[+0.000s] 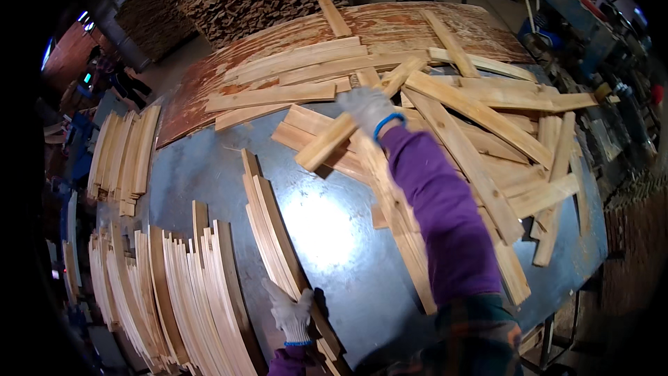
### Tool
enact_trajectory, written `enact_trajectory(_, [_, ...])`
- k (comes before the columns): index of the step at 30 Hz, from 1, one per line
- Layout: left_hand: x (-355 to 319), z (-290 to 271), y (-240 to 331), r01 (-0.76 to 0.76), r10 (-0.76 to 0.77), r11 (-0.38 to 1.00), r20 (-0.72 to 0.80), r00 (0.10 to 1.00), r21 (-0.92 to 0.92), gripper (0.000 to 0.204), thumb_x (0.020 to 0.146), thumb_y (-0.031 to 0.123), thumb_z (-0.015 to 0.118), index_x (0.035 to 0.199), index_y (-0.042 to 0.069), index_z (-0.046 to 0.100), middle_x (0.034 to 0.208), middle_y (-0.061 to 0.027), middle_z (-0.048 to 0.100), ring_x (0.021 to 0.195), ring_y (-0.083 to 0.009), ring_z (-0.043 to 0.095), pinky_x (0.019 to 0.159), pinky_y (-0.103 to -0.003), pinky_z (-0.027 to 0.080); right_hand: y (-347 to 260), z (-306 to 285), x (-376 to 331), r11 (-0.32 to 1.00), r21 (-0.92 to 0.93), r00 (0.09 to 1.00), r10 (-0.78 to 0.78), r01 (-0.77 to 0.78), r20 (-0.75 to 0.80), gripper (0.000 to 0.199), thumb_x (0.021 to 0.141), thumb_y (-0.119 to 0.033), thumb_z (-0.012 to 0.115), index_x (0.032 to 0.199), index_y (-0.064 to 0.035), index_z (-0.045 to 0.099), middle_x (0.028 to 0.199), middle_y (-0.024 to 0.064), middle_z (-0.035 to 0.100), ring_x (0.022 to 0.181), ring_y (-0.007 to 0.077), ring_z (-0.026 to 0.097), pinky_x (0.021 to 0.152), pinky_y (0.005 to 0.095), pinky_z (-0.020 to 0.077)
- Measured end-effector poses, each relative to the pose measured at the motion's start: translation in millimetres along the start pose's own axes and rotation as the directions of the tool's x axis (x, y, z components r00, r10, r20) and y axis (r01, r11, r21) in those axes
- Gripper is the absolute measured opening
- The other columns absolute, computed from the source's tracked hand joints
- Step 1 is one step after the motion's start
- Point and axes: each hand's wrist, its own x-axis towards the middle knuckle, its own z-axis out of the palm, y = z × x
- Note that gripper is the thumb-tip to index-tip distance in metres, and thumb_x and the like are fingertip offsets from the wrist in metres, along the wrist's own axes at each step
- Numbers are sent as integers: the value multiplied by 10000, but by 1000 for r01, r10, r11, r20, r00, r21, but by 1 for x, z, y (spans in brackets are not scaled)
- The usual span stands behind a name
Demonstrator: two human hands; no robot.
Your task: The person repeatedly picks up thin wooden planks from a scattered pile on a metal table and stacks them neatly to the left. The person wears gloves and handles the planks one by one or in small groups, aligning them into a growing stack.
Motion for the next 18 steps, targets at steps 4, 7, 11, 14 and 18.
enact_trajectory(4, [2, 7, -13, -15, 14, 1000, -45, 999, -24, 1266, 720, 370, 866, 1657, 15, 92, 1455, -375, 489, 1236, -509, 589, 997, -553, 524, 49, 56, 28, 993, -105, 976, -37, 61, 214, 413, 907, -74, 655, 1310, -148, 607, 1275, 108, 658, 1177, 310, 659, 934, 413, 569])
enact_trajectory(7, [7, 17, -15, -64, 62, 998, -61, 996, -29, 1305, 693, 358, 875, 1658, 8, 70, 1456, -380, 477, 1235, -515, 579, 1021, -544, 510, 70, 79, 48, 982, -187, 955, 46, 10, 291, 435, 911, -79, 657, 1337, -155, 615, 1251, 95, 673, 1165, 314, 669, 936, 408, 574])
enact_trajectory(11, [1, 13, -14, -14, 13, 1000, -62, 998, -15, 1302, 692, 347, 876, 1655, -1, 72, 1461, -366, 468, 1250, -514, 559, 1050, -533, 490, 67, 51, 78, 982, -189, 910, 72, 7, 409, 452, 911, -152, 663, 1360, -134, 610, 1275, 106, 645, 1204, 317, 646, 915, 436, 585])
enact_trajectory(14, [3, 12, -10, 23, -23, 1000, -10, 1000, -11, 1262, 723, 357, 871, 1655, 7, 95, 1467, -371, 471, 1230, -493, 592, 1014, -526, 520, 70, 11, 77, 965, 74, 936, 225, -253, 269, 661, 744, -210, 825, 1340, -54, 588, 1370, 204, 591, 1260, 366, 605, 1025, 453, 522])
enact_trajectory(18, [5, 13, -10, 7, -5, 998, -36, 999, 63, 1283, 727, 362, 871, 1642, -10, 52, 1370, -356, 523, 1184, -499, 586, 978, -527, 518, 36, -103, 68, 945, 292, 989, 129, -145, 74, 754, 710, -311, 799, 1375, -42, 564, 1287, 187, 632, 1233, 392, 609, 995, 462, 540])
